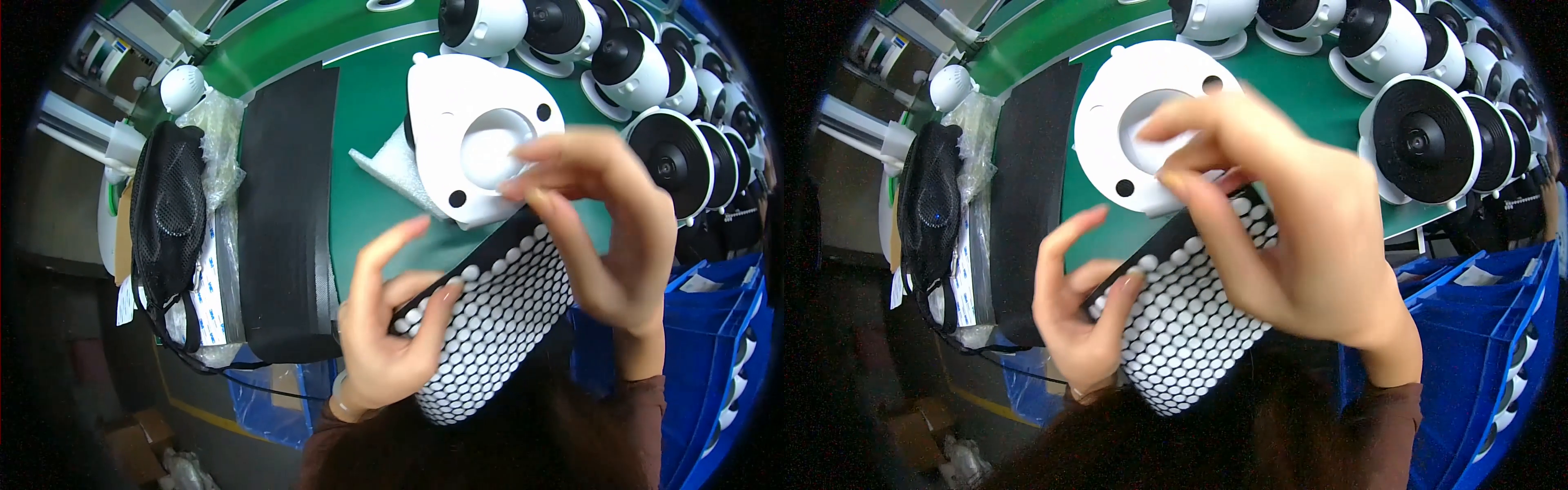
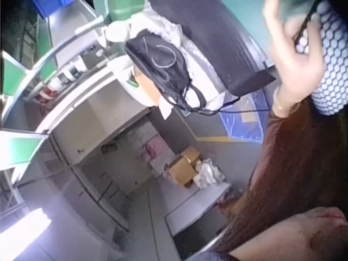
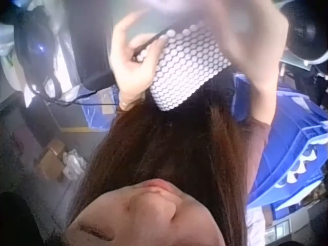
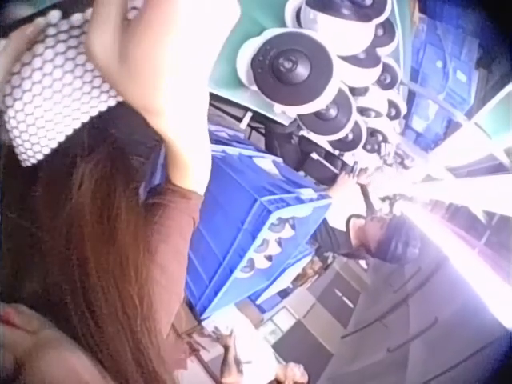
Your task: Manually assembling security camera components on a production line, specifically attaching circular bases to housings.
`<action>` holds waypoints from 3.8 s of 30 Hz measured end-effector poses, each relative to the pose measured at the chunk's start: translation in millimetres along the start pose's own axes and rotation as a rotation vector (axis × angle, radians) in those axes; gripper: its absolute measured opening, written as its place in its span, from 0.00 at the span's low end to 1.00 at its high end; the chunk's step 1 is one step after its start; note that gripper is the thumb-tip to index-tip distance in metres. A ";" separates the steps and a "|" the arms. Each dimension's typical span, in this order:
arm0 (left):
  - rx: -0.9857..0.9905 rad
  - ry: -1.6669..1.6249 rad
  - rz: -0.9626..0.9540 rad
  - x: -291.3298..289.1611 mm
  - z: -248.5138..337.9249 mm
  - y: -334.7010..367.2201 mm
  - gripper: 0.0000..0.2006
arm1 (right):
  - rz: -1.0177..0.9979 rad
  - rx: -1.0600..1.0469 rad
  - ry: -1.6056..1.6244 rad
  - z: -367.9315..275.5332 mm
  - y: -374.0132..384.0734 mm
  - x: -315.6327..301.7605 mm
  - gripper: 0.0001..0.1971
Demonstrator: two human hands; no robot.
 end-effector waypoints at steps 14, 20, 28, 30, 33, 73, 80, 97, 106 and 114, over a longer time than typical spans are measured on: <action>0.042 0.080 -0.247 2.4 20.5 -0.5 0.12 | -0.339 -0.051 -0.183 -14.8 -33.2 -15.1 0.12; 0.009 0.039 -0.295 5.9 15.9 -0.5 0.13 | -0.220 -0.136 -0.276 -19.4 -35.9 -16.4 0.11; 0.008 0.010 -0.243 7.8 16.0 -6.9 0.09 | -0.268 -0.086 -0.157 -20.5 -40.3 -19.9 0.14; 0.019 -0.002 -0.238 9.2 17.4 -7.9 0.09 | -0.213 -0.091 -0.094 -19.8 -42.2 -19.7 0.14; -0.002 0.003 -0.264 12.3 22.2 -5.6 0.09 | -0.123 -0.086 -0.082 -19.9 -45.3 -18.4 0.13; -0.098 -0.200 -0.019 9.5 5.8 15.3 0.26 | -0.009 -0.231 -0.147 -15.0 11.6 -14.9 0.04; -0.194 -0.267 -0.071 11.8 2.6 27.7 0.08 | -0.036 -0.108 -0.123 10.7 45.8 15.1 0.03; -0.159 -0.269 -0.075 11.6 0.7 31.6 0.05 | -0.026 -0.053 -0.128 7.5 45.8 19.7 0.02; -0.145 -0.229 -0.076 11.4 4.5 30.2 0.05 | -0.028 -0.181 -0.252 3.1 42.5 19.3 0.03; -0.200 -0.185 -0.086 7.9 4.2 30.6 0.06 | -0.125 -0.099 -0.100 17.2 56.9 3.5 0.09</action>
Point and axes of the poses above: each hand's wrist, its own y-axis towards the middle knuckle, its own x-axis out of the palm, z = x × y, the point moved 3 cm from there along y, towards the middle knuckle, and after that the axes turned 13 degrees about -x, right-handed, at the moved point
